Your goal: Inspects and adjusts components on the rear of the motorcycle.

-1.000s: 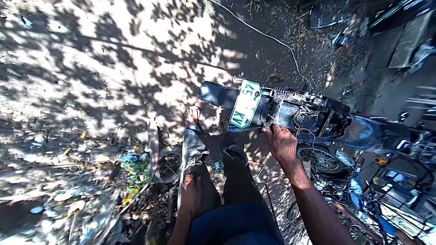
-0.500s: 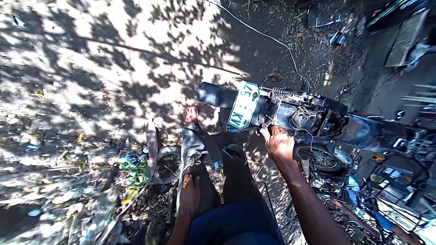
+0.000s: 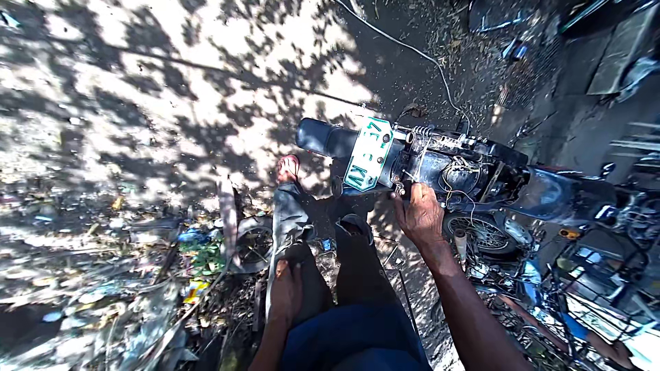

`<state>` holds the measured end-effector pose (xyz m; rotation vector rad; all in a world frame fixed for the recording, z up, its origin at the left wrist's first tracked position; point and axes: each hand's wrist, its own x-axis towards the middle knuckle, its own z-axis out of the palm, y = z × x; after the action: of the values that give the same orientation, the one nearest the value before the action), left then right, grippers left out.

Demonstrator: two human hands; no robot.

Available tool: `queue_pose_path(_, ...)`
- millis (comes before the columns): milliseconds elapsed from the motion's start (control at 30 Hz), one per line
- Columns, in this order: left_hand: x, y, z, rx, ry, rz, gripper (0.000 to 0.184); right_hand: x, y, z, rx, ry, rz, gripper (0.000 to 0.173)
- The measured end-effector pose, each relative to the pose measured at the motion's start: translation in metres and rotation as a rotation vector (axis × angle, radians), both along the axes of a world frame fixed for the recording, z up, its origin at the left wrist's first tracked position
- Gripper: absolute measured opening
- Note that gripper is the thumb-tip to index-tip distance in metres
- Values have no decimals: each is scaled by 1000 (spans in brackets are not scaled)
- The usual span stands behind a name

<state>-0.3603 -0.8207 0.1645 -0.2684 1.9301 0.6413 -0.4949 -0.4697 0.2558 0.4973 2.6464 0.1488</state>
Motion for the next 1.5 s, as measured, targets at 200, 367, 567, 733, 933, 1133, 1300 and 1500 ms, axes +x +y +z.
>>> queue_pose_path(200,3,0,-3,10,41,6,46,-15,-3,1,35,-177,-154,72)
queue_pose_path(367,3,-1,-3,2,38,15,45,-18,20,20,-301,97,-361,37)
queue_pose_path(567,7,-1,-3,16,47,30,45,-55,53,35,-452,294,-384,32)
queue_pose_path(733,7,-2,-2,10,48,37,45,-76,63,25,-386,349,27,17)
queue_pose_path(933,9,-2,-3,-2,28,61,43,-76,55,11,-357,326,176,20)
queue_pose_path(1133,10,0,-2,-12,2,53,47,-78,51,12,-412,333,177,15)
queue_pose_path(1300,9,1,-2,-16,-3,58,49,-82,52,10,-390,354,165,14)
queue_pose_path(1500,9,0,-3,-18,-1,61,50,-84,47,16,-311,237,127,24)
